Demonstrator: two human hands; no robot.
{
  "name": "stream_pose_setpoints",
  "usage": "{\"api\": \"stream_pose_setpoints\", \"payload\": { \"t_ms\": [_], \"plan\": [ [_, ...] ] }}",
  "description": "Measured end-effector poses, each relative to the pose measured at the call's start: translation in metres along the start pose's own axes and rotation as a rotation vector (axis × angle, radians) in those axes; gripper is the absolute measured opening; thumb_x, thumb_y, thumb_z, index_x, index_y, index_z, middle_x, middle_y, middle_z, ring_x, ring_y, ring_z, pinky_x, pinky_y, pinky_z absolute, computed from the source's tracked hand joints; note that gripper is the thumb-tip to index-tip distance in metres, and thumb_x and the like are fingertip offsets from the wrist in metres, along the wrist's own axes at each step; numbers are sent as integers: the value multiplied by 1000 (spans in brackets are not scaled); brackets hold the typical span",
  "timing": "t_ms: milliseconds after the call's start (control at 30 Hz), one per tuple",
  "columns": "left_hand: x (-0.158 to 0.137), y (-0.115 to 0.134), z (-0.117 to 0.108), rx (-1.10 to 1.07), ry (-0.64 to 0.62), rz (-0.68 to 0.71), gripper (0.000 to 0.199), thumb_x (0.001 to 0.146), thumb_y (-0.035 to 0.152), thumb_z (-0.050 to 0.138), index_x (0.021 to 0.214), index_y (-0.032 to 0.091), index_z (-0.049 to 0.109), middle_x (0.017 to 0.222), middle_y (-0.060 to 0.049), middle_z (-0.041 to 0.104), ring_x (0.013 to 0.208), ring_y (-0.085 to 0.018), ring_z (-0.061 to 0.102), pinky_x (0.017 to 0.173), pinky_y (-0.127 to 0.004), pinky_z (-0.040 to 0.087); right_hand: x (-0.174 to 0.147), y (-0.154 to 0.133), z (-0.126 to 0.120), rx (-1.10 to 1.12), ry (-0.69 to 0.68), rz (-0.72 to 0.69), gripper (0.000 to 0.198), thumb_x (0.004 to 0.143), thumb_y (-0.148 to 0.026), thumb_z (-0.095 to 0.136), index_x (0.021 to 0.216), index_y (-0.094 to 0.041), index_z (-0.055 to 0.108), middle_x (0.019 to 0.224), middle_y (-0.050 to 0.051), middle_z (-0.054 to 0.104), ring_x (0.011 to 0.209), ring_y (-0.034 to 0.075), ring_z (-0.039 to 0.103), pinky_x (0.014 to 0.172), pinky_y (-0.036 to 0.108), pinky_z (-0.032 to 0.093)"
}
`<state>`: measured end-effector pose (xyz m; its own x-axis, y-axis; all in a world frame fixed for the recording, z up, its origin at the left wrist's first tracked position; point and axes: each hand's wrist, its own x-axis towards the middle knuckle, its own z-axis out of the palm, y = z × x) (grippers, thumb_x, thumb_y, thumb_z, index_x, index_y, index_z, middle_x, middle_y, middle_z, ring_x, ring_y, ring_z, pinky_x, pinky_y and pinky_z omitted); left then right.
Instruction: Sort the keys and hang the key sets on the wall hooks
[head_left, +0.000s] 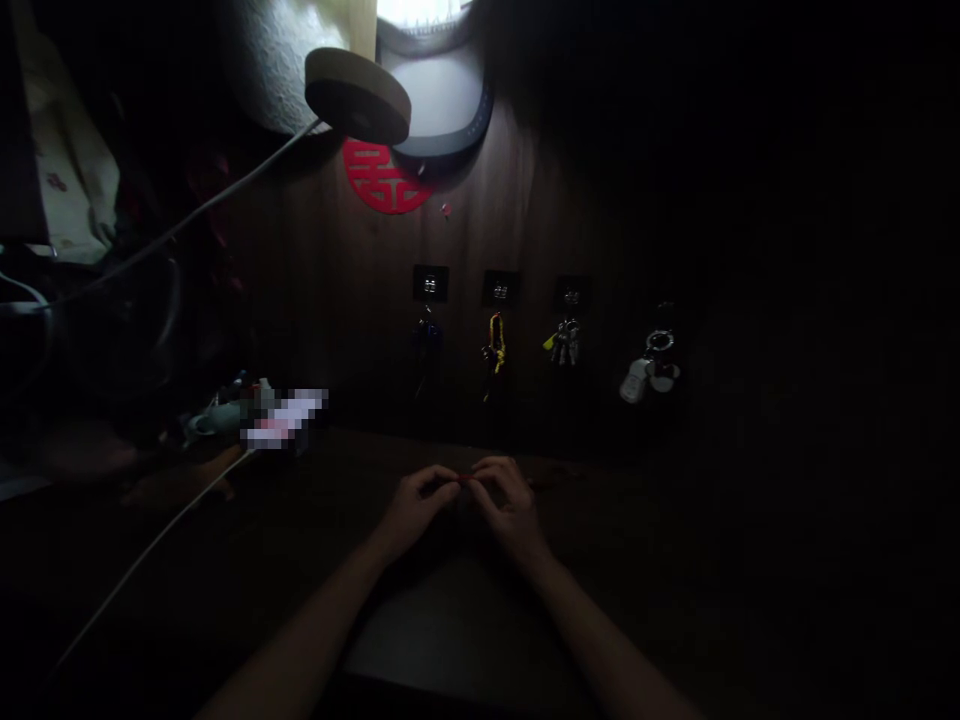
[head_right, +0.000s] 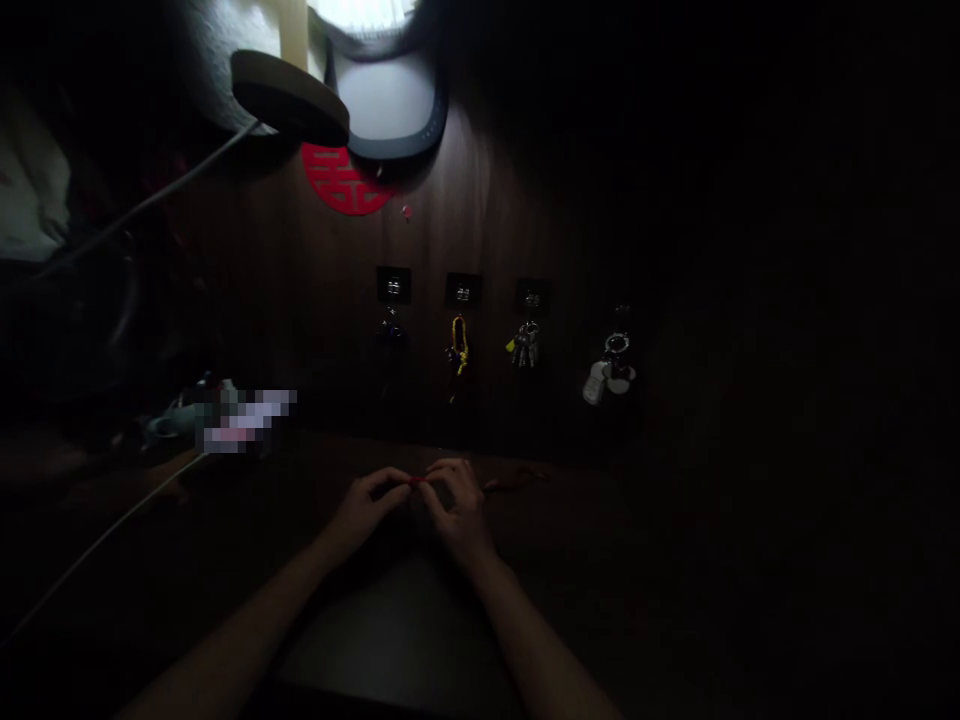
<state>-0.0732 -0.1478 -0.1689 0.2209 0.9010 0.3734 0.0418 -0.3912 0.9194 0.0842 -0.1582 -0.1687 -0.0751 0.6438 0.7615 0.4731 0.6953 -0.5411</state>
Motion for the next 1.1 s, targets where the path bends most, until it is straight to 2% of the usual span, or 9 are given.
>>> {"api": "stream_pose_setpoints", "payload": {
  "t_ms": [200, 367, 433, 533, 633, 733, 933, 1033, 1100],
  "plan": [
    [0, 3, -4, -143, 8, 4, 14, 69, 30, 63, 72, 17, 68, 94, -5, 62, 93, -20, 55, 86, -30, 41, -1, -2, 4, 309, -276, 326, 13, 79, -33, 49, 79, -21, 53, 74, -2, 56, 74, 14, 54, 69, 25, 42],
    [1, -4, -4, -297, -13, -113, 26, 70, 33, 63, 92, 19, 67, 105, -6, 63, 101, -23, 55, 91, -34, 39, -6, 0, 10, 547, -411, 432, 23, 81, -37, 47, 97, -22, 54, 91, 0, 59, 88, 16, 55, 78, 28, 43],
    [2, -6, -5, -386, -18, -131, 34, 71, 34, 63, 102, 21, 64, 109, -6, 63, 104, -23, 54, 92, -35, 38, -7, 3, 13, 549, -426, 439, 26, 83, -38, 44, 100, -22, 54, 93, 1, 60, 91, 17, 55, 81, 29, 42],
    [3, -7, -5, -513, -16, -117, 44, 71, 33, 63, 114, 23, 57, 121, -7, 57, 113, -23, 48, 94, -35, 38, -6, 3, 14, 510, -430, 426, 24, 83, -38, 43, 93, -20, 57, 86, 0, 60, 85, 16, 55, 79, 28, 42],
    [4, -5, -6, -560, -10, -121, 47, 72, 33, 63, 117, 23, 55, 125, -8, 54, 118, -24, 45, 94, -34, 38, -6, 0, 14, 476, -440, 404, 21, 81, -37, 47, 82, -20, 59, 79, -1, 59, 79, 14, 55, 75, 26, 43],
    [4, -4, -7, -549, 5, -124, 45, 73, 33, 62, 116, 23, 55, 124, -8, 55, 117, -24, 46, 94, -34, 38, -6, 2, 16, 489, -436, 420, 21, 81, -37, 48, 80, -20, 60, 77, -1, 59, 76, 13, 56, 73, 26, 43],
    [1, -3, -4, -540, -61, -179, 42, 71, 32, 64, 112, 22, 58, 118, -9, 59, 111, -24, 52, 93, -36, 40, -9, 7, 17, 582, -443, 510, 30, 80, -44, 49, 88, -19, 62, 85, 1, 63, 86, 17, 58, 80, 31, 44],
    [-1, 0, -3, -503, -112, -184, 39, 72, 29, 64, 110, 21, 60, 116, -8, 61, 110, -23, 53, 95, -35, 38, -8, 2, 14, 599, -408, 506, 32, 78, -43, 54, 101, -22, 60, 98, 2, 63, 100, 19, 55, 88, 34, 41],
    [-2, 1, -3, -467, -131, -169, 39, 73, 27, 63, 111, 21, 60, 117, -8, 60, 111, -23, 52, 97, -36, 36, -6, 1, 13, 598, -376, 497, 37, 75, -40, 58, 108, -23, 56, 104, 2, 62, 103, 19, 54, 90, 34, 40]
  ]
}}
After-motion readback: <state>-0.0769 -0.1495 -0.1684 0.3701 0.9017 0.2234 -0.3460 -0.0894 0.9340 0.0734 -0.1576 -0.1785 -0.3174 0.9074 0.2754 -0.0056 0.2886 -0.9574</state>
